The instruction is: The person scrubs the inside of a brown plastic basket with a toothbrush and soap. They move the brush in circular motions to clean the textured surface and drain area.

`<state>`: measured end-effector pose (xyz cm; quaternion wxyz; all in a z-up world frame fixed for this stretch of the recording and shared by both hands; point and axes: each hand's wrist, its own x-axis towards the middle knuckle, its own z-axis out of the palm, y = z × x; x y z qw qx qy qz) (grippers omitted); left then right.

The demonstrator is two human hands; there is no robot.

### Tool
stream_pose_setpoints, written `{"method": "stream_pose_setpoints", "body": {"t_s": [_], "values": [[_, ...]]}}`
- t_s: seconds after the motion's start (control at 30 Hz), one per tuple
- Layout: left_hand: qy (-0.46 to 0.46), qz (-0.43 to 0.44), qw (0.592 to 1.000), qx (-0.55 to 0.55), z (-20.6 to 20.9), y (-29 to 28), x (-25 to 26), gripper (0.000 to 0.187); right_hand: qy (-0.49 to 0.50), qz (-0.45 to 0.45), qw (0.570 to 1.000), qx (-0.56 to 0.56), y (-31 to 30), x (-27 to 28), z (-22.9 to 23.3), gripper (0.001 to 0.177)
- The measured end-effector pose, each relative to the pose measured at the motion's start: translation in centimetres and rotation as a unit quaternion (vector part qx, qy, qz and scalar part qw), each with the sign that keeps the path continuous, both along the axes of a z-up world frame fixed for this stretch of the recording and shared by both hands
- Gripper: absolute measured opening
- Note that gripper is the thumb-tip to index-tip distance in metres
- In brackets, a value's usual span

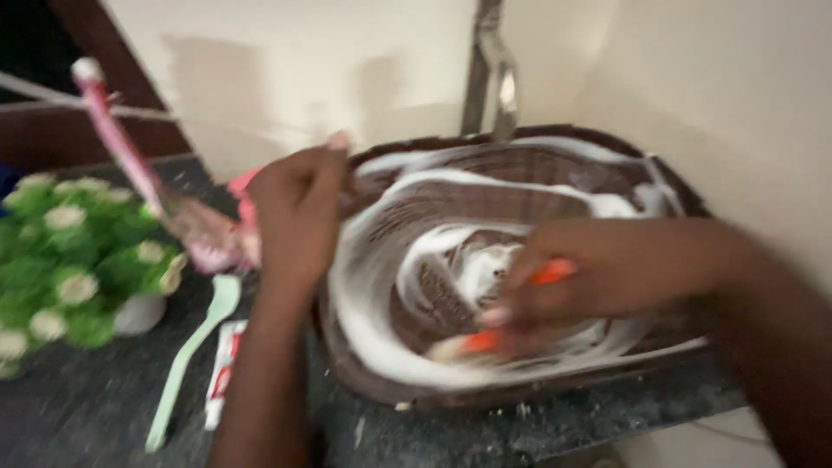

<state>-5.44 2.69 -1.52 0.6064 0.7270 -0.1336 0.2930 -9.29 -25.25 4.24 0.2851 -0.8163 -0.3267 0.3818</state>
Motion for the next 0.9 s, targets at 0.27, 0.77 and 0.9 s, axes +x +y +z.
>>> {"method": "stream_pose_setpoints", "body": {"t_s": [0.27,0.77,0.9], "values": [[-0.028,0.009,0.993,-0.111,-1.9,3.0,0.9,0.059,-0.259,-0.087,0.955,0.115,7.5,5.5,-3.1,0.035],[-0.059,0.021,0.988,-0.138,-4.5,4.3,2.5,0.058,-0.285,-0.116,0.935,0.179,6.7,8.8,-5.3,0.035],[-0.03,0.058,0.994,-0.087,-4.3,3.9,2.0,0.061,-0.227,-0.204,0.947,0.097,7.4,7.1,-5.3,0.034]]}}
